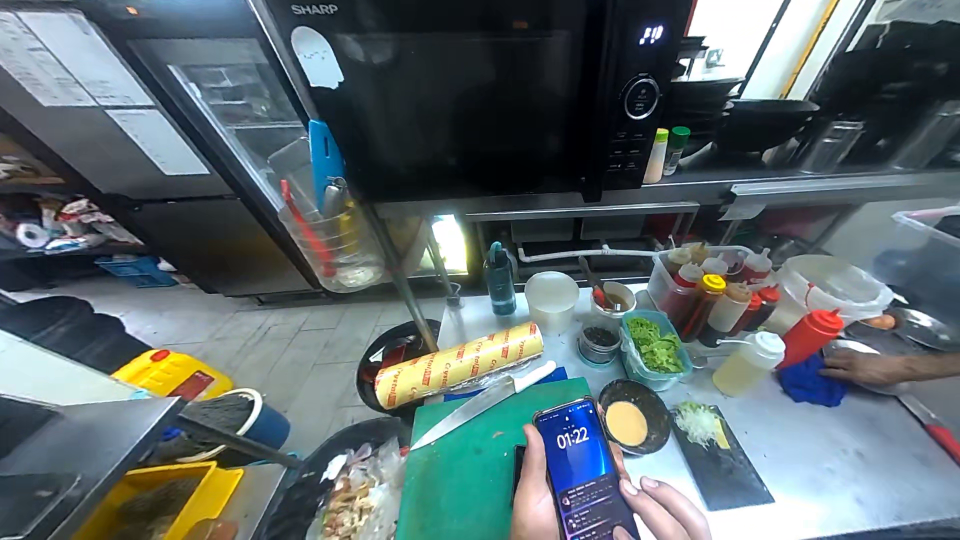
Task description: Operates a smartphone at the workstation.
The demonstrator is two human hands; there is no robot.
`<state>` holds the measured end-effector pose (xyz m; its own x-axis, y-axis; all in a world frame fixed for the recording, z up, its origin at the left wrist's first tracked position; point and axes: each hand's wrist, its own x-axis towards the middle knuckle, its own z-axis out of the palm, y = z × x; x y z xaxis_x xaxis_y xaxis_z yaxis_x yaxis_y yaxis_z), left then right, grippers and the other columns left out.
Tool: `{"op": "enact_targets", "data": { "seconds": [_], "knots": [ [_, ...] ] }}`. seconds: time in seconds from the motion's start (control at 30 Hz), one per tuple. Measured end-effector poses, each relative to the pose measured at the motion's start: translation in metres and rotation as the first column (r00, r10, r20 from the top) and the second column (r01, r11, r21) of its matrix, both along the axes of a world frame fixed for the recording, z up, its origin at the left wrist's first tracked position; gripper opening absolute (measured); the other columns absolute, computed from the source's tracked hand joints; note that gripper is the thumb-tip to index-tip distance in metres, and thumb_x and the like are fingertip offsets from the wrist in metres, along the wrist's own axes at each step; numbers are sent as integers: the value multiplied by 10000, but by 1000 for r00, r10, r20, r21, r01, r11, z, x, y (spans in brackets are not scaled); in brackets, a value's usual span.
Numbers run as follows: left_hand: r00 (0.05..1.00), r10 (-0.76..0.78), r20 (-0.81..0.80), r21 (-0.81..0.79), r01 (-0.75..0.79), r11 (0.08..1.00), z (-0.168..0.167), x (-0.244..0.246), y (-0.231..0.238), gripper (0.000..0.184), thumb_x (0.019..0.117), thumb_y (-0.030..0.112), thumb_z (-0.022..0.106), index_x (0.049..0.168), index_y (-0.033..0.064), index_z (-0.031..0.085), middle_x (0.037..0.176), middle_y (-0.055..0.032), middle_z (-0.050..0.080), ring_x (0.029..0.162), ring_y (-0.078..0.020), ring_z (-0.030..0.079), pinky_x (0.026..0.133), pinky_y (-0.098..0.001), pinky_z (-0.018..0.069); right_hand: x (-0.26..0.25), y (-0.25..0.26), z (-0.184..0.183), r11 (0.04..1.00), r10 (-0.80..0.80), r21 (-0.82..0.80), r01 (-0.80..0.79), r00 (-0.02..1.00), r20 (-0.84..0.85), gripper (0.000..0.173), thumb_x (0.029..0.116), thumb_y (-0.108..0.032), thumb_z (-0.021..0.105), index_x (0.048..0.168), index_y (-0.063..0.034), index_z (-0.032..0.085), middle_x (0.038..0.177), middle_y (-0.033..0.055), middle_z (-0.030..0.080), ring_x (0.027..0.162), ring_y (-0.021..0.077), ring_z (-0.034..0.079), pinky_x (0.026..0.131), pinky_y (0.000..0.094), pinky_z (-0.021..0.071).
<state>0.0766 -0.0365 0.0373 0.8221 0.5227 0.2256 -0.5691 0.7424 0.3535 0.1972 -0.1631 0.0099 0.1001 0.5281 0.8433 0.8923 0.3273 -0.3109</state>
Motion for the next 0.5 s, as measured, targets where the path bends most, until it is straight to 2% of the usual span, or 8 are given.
{"op": "enact_targets", "data": {
  "seconds": [0.5],
  "knots": [
    [1000,-27,12,-27,27,999,-6,0,2,1013,881,868,353,1548,107,391,1234,-240,631,1099,-347,647,979,-546,517,-3,0,2,1000,5,-27,-5,1000,2,176,846,-230,749,984,-122,726,1318,108,672,1350,284,546,1165,440,436]
  ]
}}
